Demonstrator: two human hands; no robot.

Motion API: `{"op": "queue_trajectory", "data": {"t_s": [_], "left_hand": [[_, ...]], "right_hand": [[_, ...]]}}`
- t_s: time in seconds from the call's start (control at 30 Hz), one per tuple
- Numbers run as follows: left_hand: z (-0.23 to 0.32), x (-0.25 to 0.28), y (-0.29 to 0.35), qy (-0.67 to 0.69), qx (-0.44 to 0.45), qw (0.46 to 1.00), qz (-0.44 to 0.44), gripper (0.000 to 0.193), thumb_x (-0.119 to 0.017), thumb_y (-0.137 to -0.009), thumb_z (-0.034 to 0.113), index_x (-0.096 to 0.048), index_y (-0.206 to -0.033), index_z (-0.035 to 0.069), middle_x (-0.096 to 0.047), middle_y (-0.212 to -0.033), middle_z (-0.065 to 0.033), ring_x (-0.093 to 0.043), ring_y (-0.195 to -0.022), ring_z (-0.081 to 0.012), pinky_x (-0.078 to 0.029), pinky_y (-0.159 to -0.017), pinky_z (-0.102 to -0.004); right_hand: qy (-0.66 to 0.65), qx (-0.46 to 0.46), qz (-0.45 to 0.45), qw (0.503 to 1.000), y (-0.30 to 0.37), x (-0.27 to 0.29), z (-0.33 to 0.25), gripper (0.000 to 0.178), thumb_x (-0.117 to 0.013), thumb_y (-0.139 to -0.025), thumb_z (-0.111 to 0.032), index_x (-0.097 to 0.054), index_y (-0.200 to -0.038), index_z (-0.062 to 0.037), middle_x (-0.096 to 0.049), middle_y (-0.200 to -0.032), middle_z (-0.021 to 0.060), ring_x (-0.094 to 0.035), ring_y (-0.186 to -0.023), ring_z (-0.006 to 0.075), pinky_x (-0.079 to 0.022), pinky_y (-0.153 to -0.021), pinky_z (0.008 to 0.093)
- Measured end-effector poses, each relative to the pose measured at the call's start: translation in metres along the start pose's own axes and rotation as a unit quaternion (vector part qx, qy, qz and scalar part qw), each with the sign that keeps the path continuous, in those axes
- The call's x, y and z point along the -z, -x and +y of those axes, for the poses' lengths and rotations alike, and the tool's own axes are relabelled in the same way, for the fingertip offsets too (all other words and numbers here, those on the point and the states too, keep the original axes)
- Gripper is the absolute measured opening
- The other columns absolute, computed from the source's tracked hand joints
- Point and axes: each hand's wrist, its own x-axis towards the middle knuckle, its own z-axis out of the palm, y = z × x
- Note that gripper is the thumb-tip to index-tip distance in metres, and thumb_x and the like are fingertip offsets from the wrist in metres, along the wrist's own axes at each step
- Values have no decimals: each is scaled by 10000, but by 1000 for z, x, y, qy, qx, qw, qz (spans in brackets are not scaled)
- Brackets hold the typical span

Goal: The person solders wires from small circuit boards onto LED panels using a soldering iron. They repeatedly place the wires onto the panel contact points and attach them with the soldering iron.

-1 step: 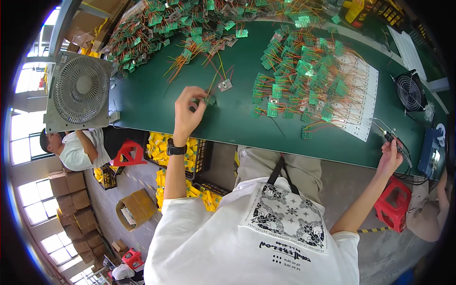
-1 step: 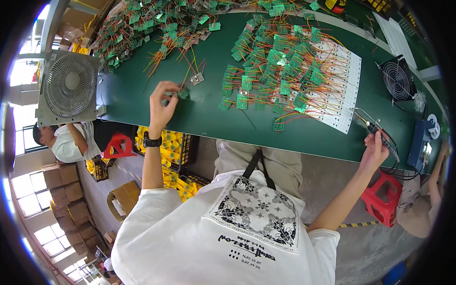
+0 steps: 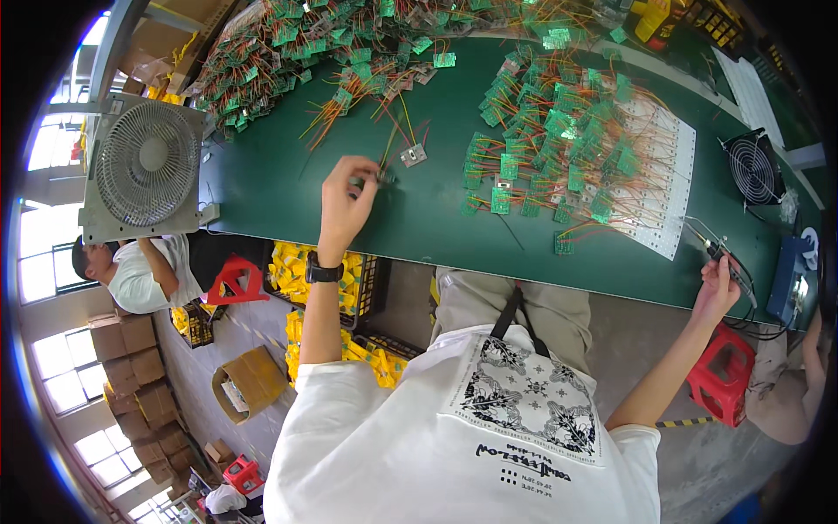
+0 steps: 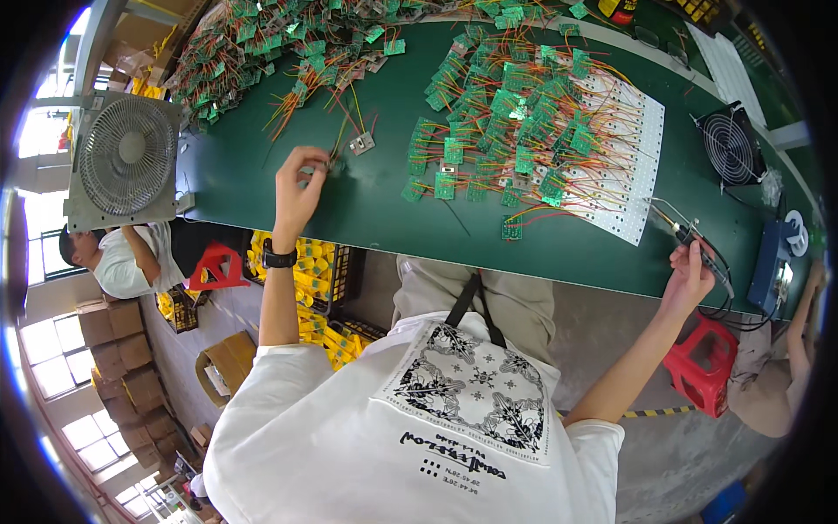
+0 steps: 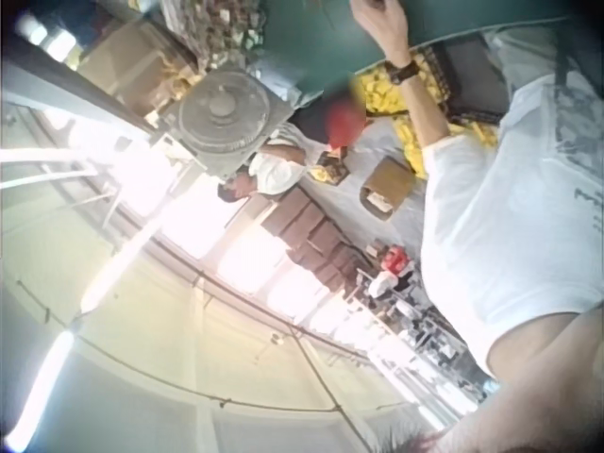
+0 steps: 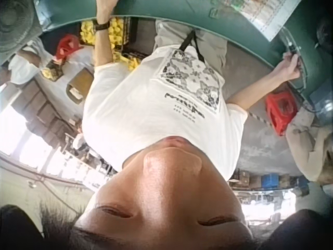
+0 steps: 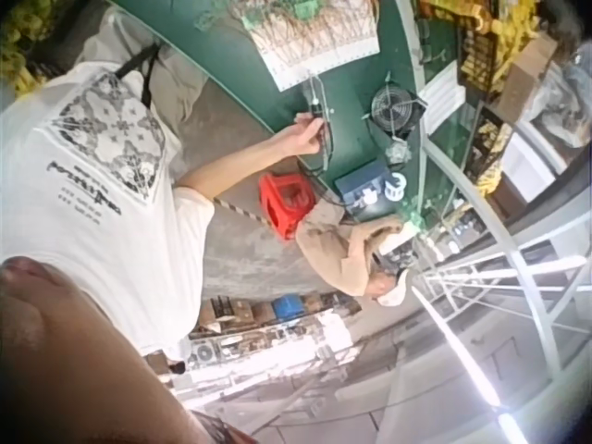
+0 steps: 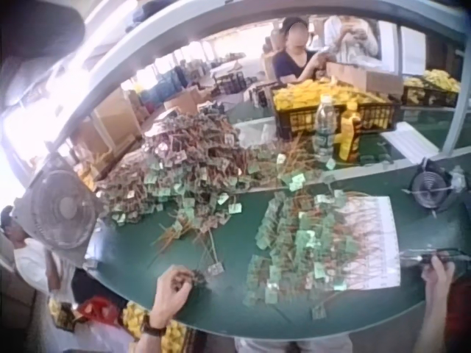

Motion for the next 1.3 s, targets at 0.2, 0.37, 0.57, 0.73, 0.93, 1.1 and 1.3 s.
{"op": "queue_trajectory", "data": {"t_s": [0.2,0.37,0.57,0.73,0.93,1.1,1.3], "left_hand": [[-1,-4,-13,24,208,978,-25,239,-670,-818,250,-636,-890,25,-675,-782,-72,-643,-669,-175,-478,-578,-292],[19,-13,-26,-191,251,948,-35,354,-682,-809,381,-661,-841,29,-654,-742,-79,-626,-658,-201,-479,-607,-330],[-1,-24,-14,-167,194,966,-27,371,-700,-779,418,-670,-782,49,-619,-632,-54,-603,-597,-259,-488,-607,-359],[21,-24,-5,-204,156,966,-20,360,-695,-785,400,-665,-768,42,-609,-656,-66,-590,-583,-276,-487,-597,-367],[33,-32,-3,-139,274,950,-65,323,-715,-783,334,-643,-804,20,-640,-757,-113,-613,-628,-262,-484,-616,-352],[17,-26,1,102,255,961,-38,197,-700,-819,158,-644,-905,-10,-665,-838,-65,-617,-663,-131,-476,-571,-269],[12,-15,9,169,269,948,-13,208,-654,-862,114,-636,-990,-50,-674,-807,-63,-625,-721,-98,-485,-611,-220]], "right_hand": [[-16,5,20,1000,1,-8,0,257,-616,-898,-105,-610,-1096,58,-644,-751,100,-562,-604,133,-424,-583,231],[-11,1,34,999,2,-9,-1,248,-615,-899,-107,-615,-1088,54,-646,-751,102,-562,-598,132,-424,-574,227],[-1,-1,15,1000,0,-7,1,246,-616,-900,-113,-616,-1082,52,-641,-745,102,-560,-597,131,-424,-572,227],[8,3,35,999,1,-9,0,254,-613,-901,-116,-613,-1086,58,-641,-745,103,-555,-593,129,-418,-572,228],[7,0,30,1000,-1,-6,0,272,-622,-896,-124,-609,-1090,66,-644,-749,105,-556,-600,131,-422,-584,230],[14,-3,39,999,1,-8,2,277,-627,-894,-133,-610,-1086,65,-643,-760,100,-558,-613,129,-416,-584,229],[7,-5,28,1000,-4,-4,4,271,-628,-894,-141,-613,-1082,53,-646,-782,98,-560,-624,120,-399,-576,222]]}}
